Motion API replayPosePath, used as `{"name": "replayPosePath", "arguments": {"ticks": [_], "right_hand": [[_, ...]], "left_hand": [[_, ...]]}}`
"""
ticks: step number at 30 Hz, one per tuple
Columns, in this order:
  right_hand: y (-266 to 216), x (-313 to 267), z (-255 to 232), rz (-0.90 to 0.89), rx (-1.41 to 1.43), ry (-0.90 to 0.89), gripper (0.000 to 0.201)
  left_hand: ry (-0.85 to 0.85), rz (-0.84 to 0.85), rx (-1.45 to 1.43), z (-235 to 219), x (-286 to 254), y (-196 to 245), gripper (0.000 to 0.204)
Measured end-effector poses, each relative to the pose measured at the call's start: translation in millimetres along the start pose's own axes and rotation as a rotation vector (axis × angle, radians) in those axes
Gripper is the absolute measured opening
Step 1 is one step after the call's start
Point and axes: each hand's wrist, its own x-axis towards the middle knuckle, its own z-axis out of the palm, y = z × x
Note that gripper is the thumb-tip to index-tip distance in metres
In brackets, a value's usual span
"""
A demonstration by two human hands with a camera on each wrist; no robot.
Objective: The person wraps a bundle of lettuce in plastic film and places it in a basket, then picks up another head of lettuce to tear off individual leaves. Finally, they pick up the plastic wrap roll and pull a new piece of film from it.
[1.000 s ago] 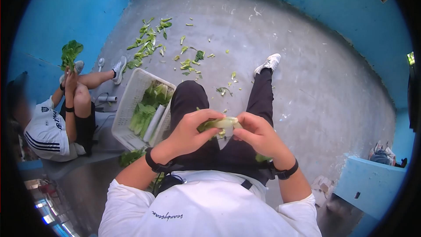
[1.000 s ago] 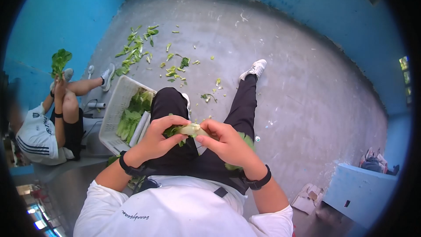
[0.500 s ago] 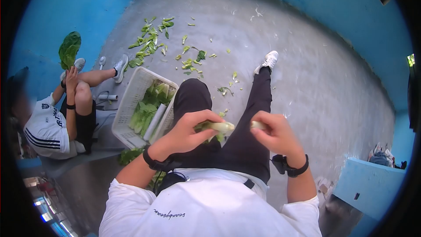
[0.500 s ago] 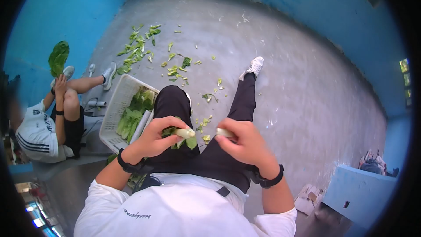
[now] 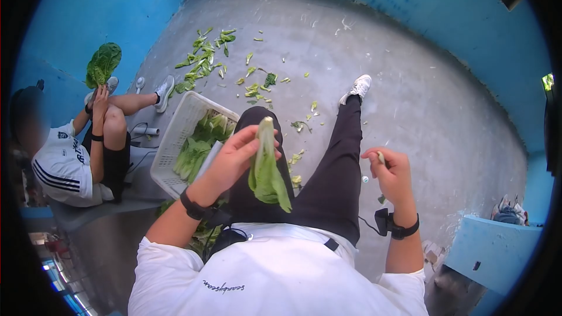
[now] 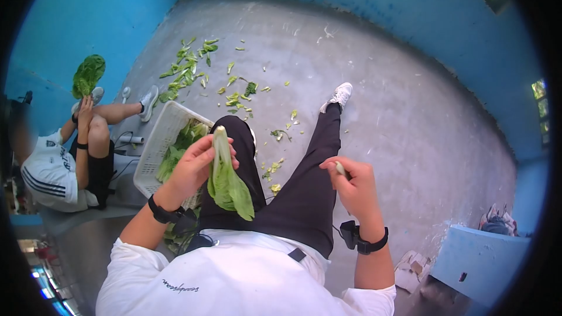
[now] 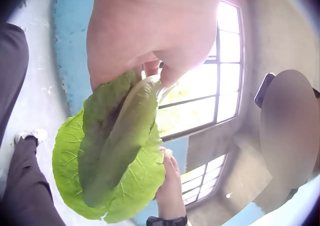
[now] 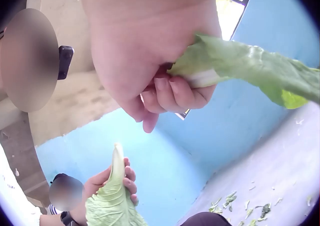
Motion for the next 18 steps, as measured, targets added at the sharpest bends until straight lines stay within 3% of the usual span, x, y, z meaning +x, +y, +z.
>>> {"name": "replayPosePath", "arguments": {"ticks": [7, 18], "right_hand": [[15.2, -33.1, -28.5, -0.044, 0.127, 0.076, 0.031], [35.1, -85.5, -76.0, -0.048, 0.121, 0.234, 0.028]], "left_hand": [[0.110, 0.037, -0.141, -1.9, -11.1, 7.8, 0.040], [0.137, -0.089, -0.123, 21.9, -3.4, 1.5, 0.040]]}}
